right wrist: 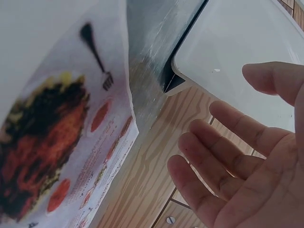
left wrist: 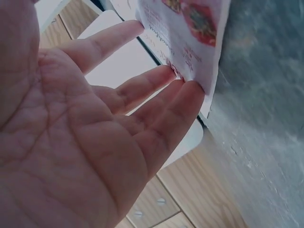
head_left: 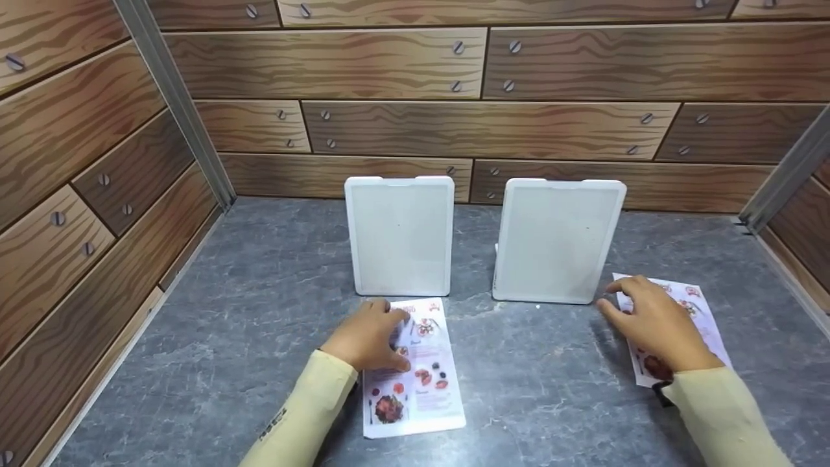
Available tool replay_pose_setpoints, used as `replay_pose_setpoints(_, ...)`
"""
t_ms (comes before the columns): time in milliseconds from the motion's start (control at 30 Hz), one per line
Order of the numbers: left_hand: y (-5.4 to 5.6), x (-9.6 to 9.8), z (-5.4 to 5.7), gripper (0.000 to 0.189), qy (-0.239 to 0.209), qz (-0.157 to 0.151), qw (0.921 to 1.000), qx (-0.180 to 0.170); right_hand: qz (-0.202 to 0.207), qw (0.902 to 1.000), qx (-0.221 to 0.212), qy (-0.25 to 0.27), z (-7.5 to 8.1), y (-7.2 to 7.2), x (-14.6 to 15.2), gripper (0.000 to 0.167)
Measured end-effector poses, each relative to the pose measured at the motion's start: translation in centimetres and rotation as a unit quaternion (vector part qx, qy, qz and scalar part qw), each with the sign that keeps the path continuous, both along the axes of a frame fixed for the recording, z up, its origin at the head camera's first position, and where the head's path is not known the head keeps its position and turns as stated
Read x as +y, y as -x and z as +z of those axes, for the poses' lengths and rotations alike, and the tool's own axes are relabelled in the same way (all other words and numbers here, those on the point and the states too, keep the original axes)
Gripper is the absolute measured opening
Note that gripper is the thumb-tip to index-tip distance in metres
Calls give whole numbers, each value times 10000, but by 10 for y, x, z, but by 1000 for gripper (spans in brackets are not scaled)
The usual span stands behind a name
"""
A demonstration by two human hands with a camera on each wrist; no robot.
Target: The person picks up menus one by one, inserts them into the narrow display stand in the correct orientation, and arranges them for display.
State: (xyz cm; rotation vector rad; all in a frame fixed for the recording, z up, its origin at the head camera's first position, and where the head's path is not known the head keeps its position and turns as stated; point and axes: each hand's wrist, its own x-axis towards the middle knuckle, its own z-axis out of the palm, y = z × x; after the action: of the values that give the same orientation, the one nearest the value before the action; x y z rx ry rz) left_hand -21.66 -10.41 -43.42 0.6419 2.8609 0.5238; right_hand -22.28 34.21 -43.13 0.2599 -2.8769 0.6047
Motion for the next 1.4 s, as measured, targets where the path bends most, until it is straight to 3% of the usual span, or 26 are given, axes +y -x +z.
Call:
replay_pose_setpoints(300,8,-9,2,78,-348,241,9990,-112,-106,9998,-178,32,4,-1,12,44)
replay_pose_setpoints(667,14,-24,3,76,-423,1122,9928,-16,-48,9997,165,166,13,-7,0,39)
replay_pose_setpoints(1000,9,-15,-2,71,-137,912,9956,168,197,9988,423,143,19,-7,-20,31)
replay_pose_setpoints(1167,7,-7,-3,73,28,863,9961,181,461,9977,497,70,14,-5,-34,29)
replay_pose_setpoints(1400,4,5,-5,72,85,519,9984,226,992,9940,452,-16,-3,-6,-65,28)
